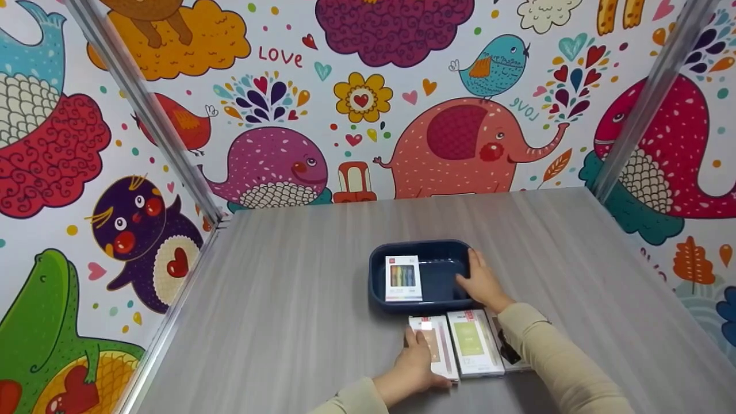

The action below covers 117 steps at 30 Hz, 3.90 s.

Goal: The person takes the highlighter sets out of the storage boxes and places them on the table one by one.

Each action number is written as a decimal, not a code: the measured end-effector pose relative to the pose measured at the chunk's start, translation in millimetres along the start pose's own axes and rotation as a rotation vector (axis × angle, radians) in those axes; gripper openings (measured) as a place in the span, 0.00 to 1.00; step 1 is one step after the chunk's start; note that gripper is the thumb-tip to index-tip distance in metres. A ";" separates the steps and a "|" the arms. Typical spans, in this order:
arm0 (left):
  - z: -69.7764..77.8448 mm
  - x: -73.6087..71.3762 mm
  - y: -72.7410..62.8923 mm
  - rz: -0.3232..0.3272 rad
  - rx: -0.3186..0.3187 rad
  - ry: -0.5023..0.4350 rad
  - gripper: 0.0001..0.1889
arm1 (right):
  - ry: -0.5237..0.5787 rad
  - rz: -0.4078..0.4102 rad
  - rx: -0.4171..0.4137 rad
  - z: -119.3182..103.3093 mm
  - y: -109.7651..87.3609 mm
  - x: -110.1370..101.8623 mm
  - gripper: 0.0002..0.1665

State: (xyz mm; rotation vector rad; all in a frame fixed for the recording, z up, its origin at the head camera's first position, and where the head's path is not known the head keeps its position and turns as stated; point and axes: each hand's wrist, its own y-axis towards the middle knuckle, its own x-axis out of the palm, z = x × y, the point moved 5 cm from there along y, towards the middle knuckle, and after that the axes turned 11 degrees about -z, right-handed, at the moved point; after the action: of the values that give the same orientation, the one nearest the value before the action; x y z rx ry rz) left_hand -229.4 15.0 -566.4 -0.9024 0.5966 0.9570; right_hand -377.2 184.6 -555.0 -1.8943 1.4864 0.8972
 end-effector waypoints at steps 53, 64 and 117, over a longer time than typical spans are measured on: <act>17.5 -130.8 57.1 0.263 0.047 0.424 0.44 | -0.009 -0.014 0.004 2.2 1.0 0.7 0.45; 2.6 -118.1 90.1 0.188 -0.012 0.419 0.45 | 0.007 -0.012 0.003 -1.2 -1.0 -0.6 0.45; -2.4 -89.5 114.8 0.223 -0.041 0.221 0.34 | 0.021 0.013 -0.007 3.8 -0.4 0.1 0.45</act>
State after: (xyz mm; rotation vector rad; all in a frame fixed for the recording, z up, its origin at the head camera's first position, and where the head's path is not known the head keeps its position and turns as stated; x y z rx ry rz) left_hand -372.7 5.8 -542.3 -1.0009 0.8827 1.0795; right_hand -377.4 187.6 -557.5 -1.9067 1.5113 0.8914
